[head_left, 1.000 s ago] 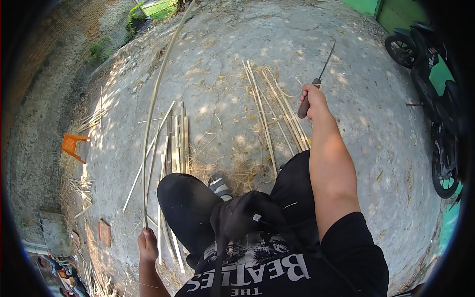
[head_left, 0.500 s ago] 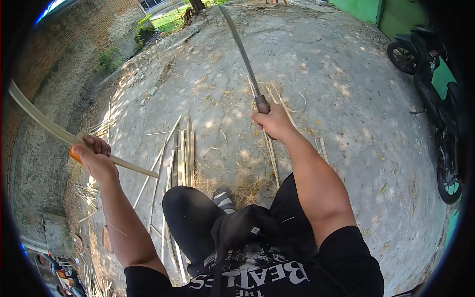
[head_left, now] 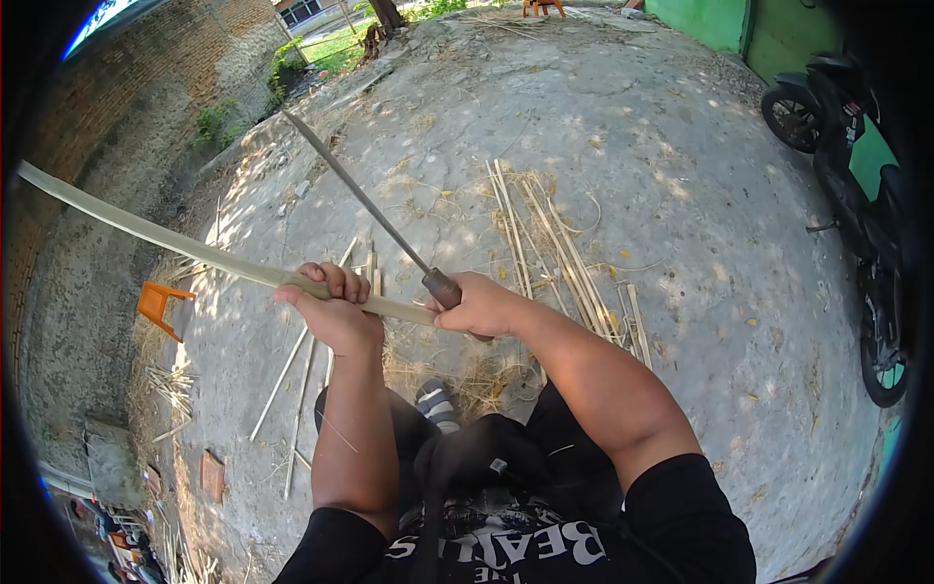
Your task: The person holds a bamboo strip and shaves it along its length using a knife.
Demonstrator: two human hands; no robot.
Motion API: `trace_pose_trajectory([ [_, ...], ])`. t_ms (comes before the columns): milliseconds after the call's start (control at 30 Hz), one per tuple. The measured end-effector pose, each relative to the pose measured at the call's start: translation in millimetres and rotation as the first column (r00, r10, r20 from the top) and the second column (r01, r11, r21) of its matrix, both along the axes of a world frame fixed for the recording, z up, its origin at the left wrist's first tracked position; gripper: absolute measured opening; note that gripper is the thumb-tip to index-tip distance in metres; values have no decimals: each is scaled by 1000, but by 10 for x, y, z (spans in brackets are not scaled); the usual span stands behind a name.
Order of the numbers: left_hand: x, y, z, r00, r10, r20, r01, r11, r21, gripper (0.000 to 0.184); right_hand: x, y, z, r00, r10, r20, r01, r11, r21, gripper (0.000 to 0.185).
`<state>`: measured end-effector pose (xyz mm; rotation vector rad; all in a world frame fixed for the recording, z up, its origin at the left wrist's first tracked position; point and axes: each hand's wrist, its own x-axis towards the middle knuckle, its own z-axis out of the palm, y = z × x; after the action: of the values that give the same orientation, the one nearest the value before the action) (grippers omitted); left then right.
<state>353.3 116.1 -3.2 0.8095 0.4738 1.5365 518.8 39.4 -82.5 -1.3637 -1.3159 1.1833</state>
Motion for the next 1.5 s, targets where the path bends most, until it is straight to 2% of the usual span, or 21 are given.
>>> trace_pose_trajectory([
  [67, -14, 16, -43, 1000, -19, 5, 19, 1000, -19, 61, -10, -22, 36, 989, 58, 137, -58, 998, -8, 37],
  [133, -135, 91, -196, 996, -94, 5, 94, 996, 0, 61, -44, -39, 10, 984, 65, 167, -64, 998, -16, 37],
  [233, -54, 145, -448, 957, 251, -144, -273, 949, -158, 69, -60, -39, -19, 971, 54, 232, -51, 998, -21, 37],
  [333, -344, 210, -1033, 962, 140, -233, -235, 858, -457, 71, 40, 5, 8, 966, 6, 258, 10, 998, -61, 35],
  [433, -639, 453, -1519, 955, -177, -236, -83, 608, -790, 60, 180, 4, 5, 954, -45, 296, 64, 996, -56, 34],
  [500, -641, 682, -1541, 894, -129, -428, -117, 856, -503, 45, 206, -47, 6, 948, -62, 313, 81, 996, -46, 33],
  [533, -607, 718, -1365, 913, -119, -389, -86, 878, -470, 34, 230, -59, 36, 946, -76, 315, 92, 995, -38, 33],
  [633, -642, 1080, -1174, 873, -49, -486, -122, 941, -314, 31, 324, -77, 114, 954, -114, 277, 135, 989, -57, 31],
  [700, -842, 1199, -998, 830, 109, -547, -149, 988, -29, 32, 408, -85, 108, 958, -159, 238, 180, 981, -70, 30],
  [767, -880, 799, -503, 882, 196, -428, -139, 977, 161, 39, 521, -83, 33, 956, -208, 206, 227, 971, -74, 30],
  [833, -862, 194, -30, 967, 14, -256, 70, 946, 315, 57, 634, -106, 101, 918, -249, 308, 273, 961, -37, 36],
  [867, -799, -155, 207, 953, -125, -275, 222, 907, 357, 69, 668, -112, 108, 897, -261, 356, 288, 957, -23, 39],
  [933, -658, -818, 606, 860, -383, -336, 489, 807, 332, 104, 743, -68, 72, 872, -282, 399, 312, 950, -11, 39],
  [967, -567, -979, 710, 777, -538, -328, 630, 669, 395, 111, 770, -43, 57, 858, -294, 422, 324, 946, -1, 39],
  [1000, -471, -1123, 813, 735, -607, -302, 675, 614, 409, 102, 786, -19, -3, 860, -303, 412, 328, 945, 9, 40],
  [1067, -242, -1456, 1022, 734, -648, -203, 666, 627, 404, 86, 751, -1, 13, 847, -282, 450, 312, 950, 8, 39],
  [1100, -151, -1642, 1142, 751, -642, -156, 646, 664, 378, 80, 744, -26, 14, 839, -278, 467, 313, 950, 3, 38],
  [1233, 25, -2239, 1544, 867, -498, 18, 497, 867, 26, 60, 695, -80, 32, 832, -202, 517, 261, 964, -43, 36],
  [1300, 42, -2223, 1532, 910, -416, 3, 415, 909, 38, 56, 678, -79, 76, 831, -176, 528, 246, 967, -64, 36],
  [1467, -68, -1272, 954, 957, -228, -179, 289, 793, 535, 58, 707, -37, 52, 904, -99, 415, 164, 979, -122, 34],
  [1500, -166, -1094, 906, 978, -166, -130, 210, 825, 525, 53, 711, -68, 31, 917, -80, 391, 150, 977, -152, 33],
])
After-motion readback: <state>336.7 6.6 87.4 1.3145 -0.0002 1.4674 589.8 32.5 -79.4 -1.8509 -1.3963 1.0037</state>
